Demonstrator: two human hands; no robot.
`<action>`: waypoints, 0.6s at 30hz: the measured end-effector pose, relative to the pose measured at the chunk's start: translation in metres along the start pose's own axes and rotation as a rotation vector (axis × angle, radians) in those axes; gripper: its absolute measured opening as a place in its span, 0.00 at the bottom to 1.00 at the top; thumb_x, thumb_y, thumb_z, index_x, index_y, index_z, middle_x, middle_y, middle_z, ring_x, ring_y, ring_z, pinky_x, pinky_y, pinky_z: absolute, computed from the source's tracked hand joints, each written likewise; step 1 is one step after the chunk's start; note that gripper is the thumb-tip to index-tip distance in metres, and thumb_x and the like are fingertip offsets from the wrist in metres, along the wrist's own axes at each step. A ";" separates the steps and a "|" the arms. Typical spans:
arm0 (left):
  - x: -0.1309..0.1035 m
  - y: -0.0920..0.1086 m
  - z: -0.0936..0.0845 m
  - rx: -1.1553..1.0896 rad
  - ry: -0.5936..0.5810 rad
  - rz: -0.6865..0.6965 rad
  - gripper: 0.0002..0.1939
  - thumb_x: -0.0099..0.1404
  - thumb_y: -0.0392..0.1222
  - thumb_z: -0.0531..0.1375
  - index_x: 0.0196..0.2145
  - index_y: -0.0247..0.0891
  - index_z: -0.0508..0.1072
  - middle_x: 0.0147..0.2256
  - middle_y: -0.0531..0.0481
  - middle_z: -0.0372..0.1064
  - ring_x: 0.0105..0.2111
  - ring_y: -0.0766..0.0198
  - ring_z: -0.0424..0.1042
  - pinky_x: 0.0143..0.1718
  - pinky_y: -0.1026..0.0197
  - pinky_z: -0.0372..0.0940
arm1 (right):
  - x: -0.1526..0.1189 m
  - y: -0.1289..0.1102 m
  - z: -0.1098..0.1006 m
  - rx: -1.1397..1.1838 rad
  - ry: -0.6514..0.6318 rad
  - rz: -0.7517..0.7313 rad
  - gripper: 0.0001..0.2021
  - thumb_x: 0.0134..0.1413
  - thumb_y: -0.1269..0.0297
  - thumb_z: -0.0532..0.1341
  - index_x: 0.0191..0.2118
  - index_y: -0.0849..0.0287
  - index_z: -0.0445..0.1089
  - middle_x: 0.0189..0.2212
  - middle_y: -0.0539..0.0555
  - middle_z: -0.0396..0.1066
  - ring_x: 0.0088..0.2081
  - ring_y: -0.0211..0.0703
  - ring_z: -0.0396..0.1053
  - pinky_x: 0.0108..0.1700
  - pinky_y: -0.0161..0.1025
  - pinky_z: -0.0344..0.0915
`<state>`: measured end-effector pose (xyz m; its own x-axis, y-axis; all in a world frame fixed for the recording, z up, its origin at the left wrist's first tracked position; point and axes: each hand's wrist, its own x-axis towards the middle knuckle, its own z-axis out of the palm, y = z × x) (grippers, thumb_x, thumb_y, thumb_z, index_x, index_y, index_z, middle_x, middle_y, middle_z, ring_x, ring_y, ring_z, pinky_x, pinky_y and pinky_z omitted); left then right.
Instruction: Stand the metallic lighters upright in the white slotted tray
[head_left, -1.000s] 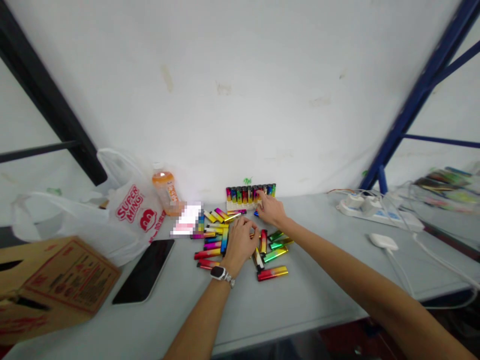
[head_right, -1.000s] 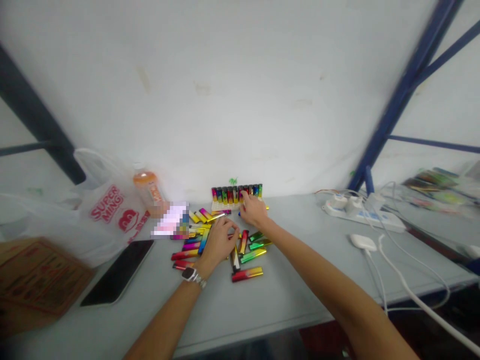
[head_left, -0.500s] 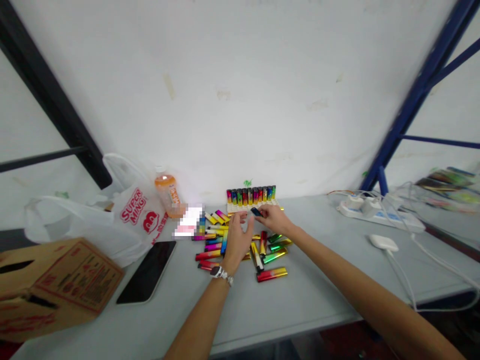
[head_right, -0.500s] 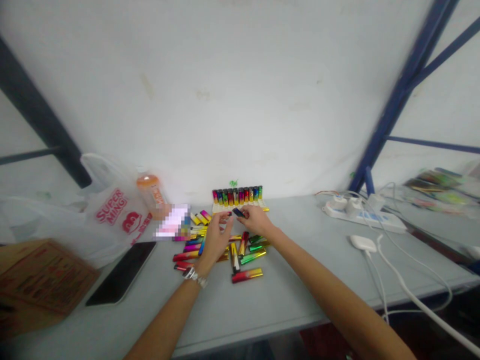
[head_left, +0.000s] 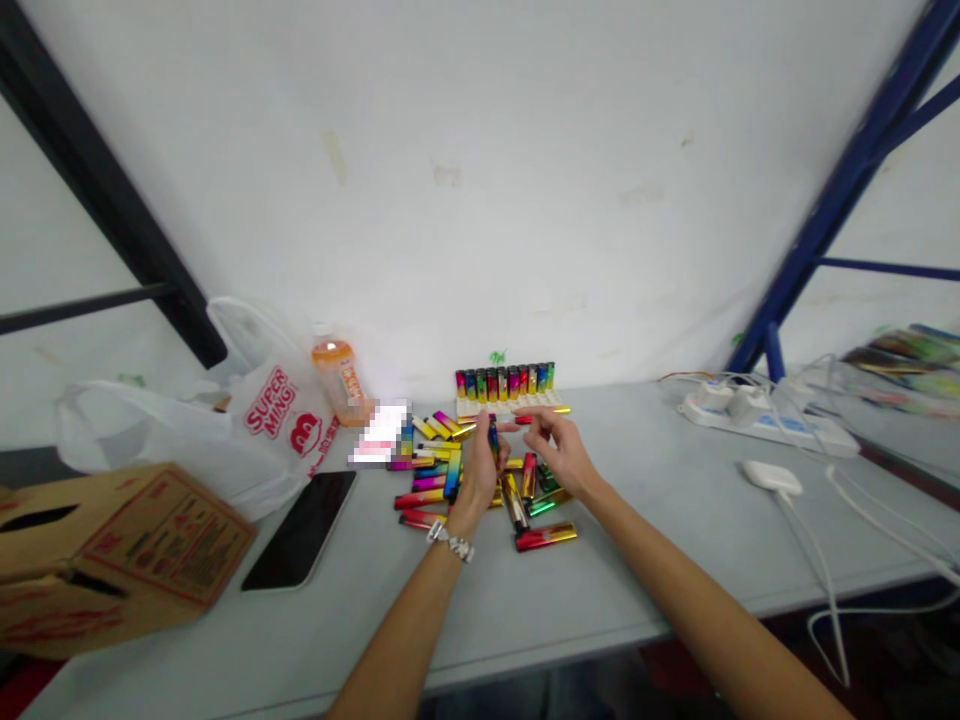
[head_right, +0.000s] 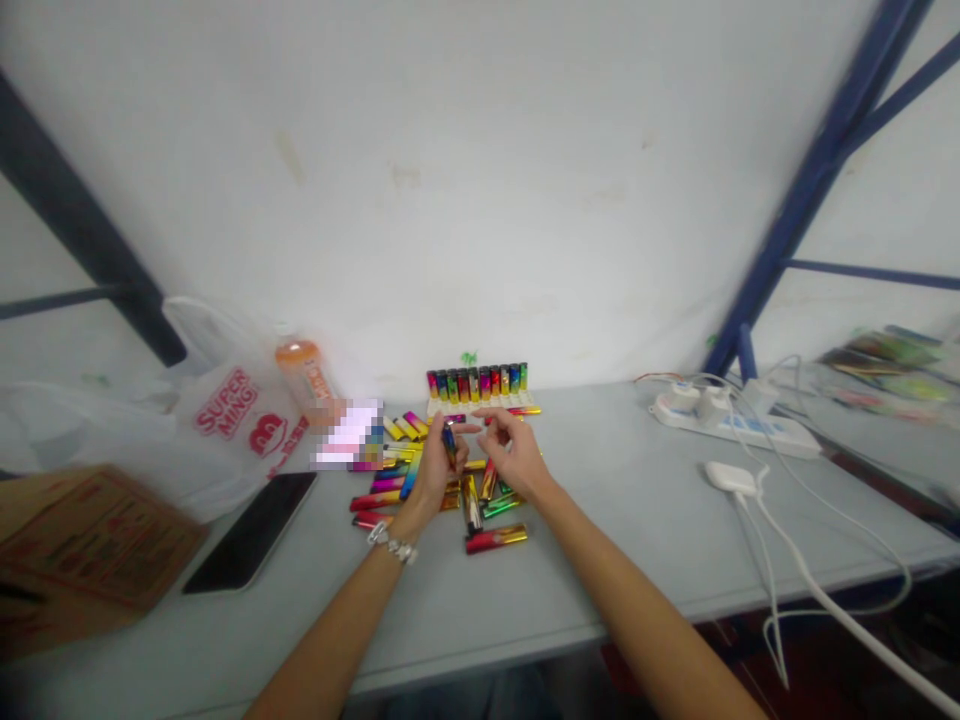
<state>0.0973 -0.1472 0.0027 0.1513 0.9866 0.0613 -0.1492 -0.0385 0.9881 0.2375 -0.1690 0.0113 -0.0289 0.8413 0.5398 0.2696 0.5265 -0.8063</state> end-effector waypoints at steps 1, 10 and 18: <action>-0.001 0.002 0.000 0.005 0.012 0.001 0.41 0.63 0.73 0.43 0.31 0.33 0.77 0.14 0.57 0.52 0.14 0.70 0.52 0.19 0.64 0.48 | -0.001 0.003 -0.002 0.035 0.020 0.020 0.14 0.54 0.60 0.60 0.45 0.60 0.73 0.22 0.45 0.58 0.26 0.37 0.57 0.31 0.36 0.55; -0.013 0.012 0.005 -0.055 0.040 0.041 0.34 0.60 0.74 0.50 0.22 0.37 0.68 0.13 0.60 0.47 0.12 0.71 0.55 0.16 0.67 0.51 | -0.003 0.012 0.003 0.046 -0.004 0.095 0.13 0.57 0.55 0.59 0.32 0.60 0.73 0.24 0.49 0.66 0.27 0.38 0.61 0.33 0.36 0.57; -0.010 0.011 0.007 -0.033 0.111 -0.022 0.30 0.65 0.61 0.47 0.15 0.38 0.62 0.11 0.58 0.45 0.12 0.72 0.45 0.17 0.66 0.41 | -0.006 0.008 0.005 -0.028 -0.037 0.092 0.15 0.59 0.55 0.58 0.29 0.60 0.73 0.22 0.49 0.66 0.26 0.38 0.61 0.32 0.36 0.57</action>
<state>0.1005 -0.1585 0.0142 0.0458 0.9987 0.0215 -0.1792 -0.0129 0.9837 0.2352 -0.1694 0.0008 -0.0387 0.8902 0.4538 0.2996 0.4436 -0.8447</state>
